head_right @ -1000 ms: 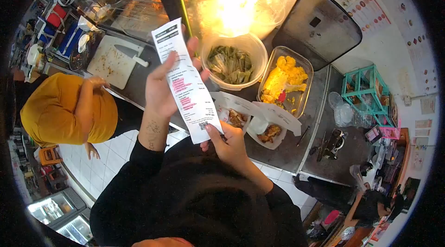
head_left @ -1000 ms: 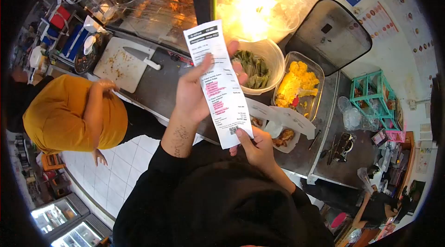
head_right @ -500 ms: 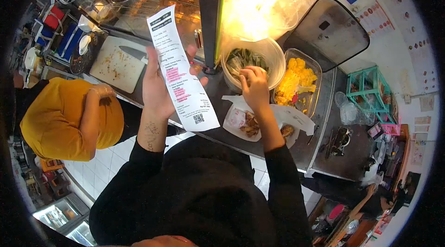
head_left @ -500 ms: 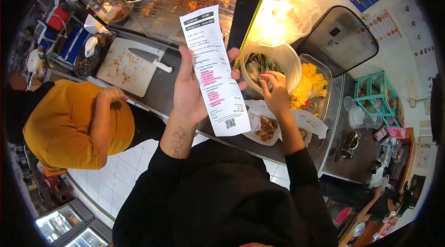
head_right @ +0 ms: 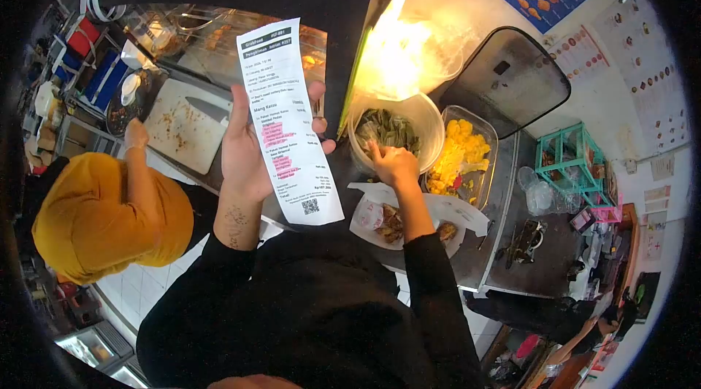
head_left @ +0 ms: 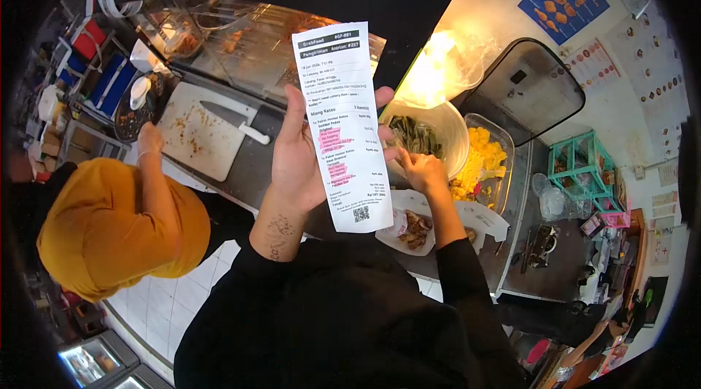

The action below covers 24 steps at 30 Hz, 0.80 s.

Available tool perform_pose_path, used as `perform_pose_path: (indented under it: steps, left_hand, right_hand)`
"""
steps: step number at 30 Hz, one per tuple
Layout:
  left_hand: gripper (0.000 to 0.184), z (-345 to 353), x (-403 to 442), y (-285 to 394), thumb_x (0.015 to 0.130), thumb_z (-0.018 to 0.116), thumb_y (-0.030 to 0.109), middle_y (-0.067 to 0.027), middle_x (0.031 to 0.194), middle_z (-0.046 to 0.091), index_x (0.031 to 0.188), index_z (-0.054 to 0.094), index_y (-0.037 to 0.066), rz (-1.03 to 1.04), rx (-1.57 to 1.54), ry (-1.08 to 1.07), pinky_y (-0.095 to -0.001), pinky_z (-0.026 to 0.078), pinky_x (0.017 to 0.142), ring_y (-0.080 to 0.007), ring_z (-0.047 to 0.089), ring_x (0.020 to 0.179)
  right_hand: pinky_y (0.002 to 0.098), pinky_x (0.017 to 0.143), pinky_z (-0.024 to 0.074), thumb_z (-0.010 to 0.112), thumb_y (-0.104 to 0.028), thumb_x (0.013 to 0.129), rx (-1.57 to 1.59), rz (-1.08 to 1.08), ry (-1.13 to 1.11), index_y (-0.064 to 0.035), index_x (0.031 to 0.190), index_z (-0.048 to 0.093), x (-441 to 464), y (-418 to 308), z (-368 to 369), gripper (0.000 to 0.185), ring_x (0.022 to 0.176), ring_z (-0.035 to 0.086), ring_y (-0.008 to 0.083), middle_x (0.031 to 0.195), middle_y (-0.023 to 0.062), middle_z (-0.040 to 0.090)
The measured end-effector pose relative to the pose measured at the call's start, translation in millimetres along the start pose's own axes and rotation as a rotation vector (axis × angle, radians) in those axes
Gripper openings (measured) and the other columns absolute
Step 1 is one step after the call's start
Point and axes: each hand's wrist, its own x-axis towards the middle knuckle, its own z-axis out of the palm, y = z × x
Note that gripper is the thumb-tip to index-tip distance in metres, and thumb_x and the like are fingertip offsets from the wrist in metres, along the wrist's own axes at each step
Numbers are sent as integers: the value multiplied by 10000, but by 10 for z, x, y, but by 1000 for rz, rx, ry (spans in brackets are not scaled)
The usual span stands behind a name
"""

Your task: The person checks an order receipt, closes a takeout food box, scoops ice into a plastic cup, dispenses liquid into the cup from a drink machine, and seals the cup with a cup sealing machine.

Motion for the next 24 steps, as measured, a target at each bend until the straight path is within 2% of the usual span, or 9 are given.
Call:
perform_pose_path:
  steps: [2, 5, 9, 14, 17, 21, 24]
  left_hand:
    - [732, 1, 70, 18, 1024, 231, 672, -190, 1489, 463, 1577, 319, 201, -1, 2, -22, -618, 475, 1042, -368, 606, 1158]
    - [727, -18, 89, 10, 1027, 238, 666, -193, 1491, 458, 1581, 309, 199, 11, 12, -35, -612, 479, 1040, -365, 601, 1161]
    - [719, -58, 72, -34, 1032, 236, 657, -199, 1482, 459, 1580, 308, 197, 26, 12, -15, -606, 484, 1037, -364, 603, 1157]
    - [713, -2, 33, -50, 1039, 218, 649, -204, 1479, 457, 1578, 313, 192, 6, 30, 19, -602, 489, 1031, -362, 607, 1140]
    - [721, 26, 10, -58, 1036, 207, 656, -205, 1484, 452, 1578, 313, 192, 10, 28, 16, -602, 490, 1027, -360, 607, 1130]
    - [735, 39, -18, -80, 1029, 204, 669, -206, 1497, 442, 1582, 308, 196, 17, 27, 4, -611, 481, 1034, -360, 607, 1134]
    - [742, 56, -37, -91, 1026, 200, 674, -205, 1517, 428, 1591, 291, 200, 5, 18, -6, -619, 469, 1044, -363, 604, 1141]
  right_hand:
    - [519, 865, 532, 378, -586, 1008, -1, 10, 12, -91, 1002, 779, 6, 4, 16, 637, 960, 684, 456, 960, 277, 709]
    - [483, 939, 519, 331, -637, 999, -46, 45, -82, -113, 1053, 784, 15, -16, -35, 695, 1036, 682, 413, 1044, 237, 726]
    - [478, 938, 514, 345, -641, 997, -17, 46, -50, -96, 1050, 779, -15, -37, -54, 699, 1047, 678, 410, 1030, 239, 728]
    - [467, 981, 494, 329, -604, 1021, -94, -53, 54, -110, 1119, 756, -35, -6, 0, 660, 1149, 628, 397, 1221, 187, 684]
    - [457, 999, 485, 305, -620, 1018, -18, -9, -181, -116, 1177, 736, 42, 7, -61, 682, 1174, 620, 386, 1224, 195, 681]
    - [473, 976, 499, 301, -634, 1009, 17, -27, -192, -115, 1175, 738, 59, 24, -71, 698, 1138, 642, 402, 1201, 230, 686]
    - [477, 946, 515, 349, -641, 991, -6, 16, -145, -120, 1153, 748, 58, 16, -40, 676, 1092, 664, 406, 1128, 229, 712]
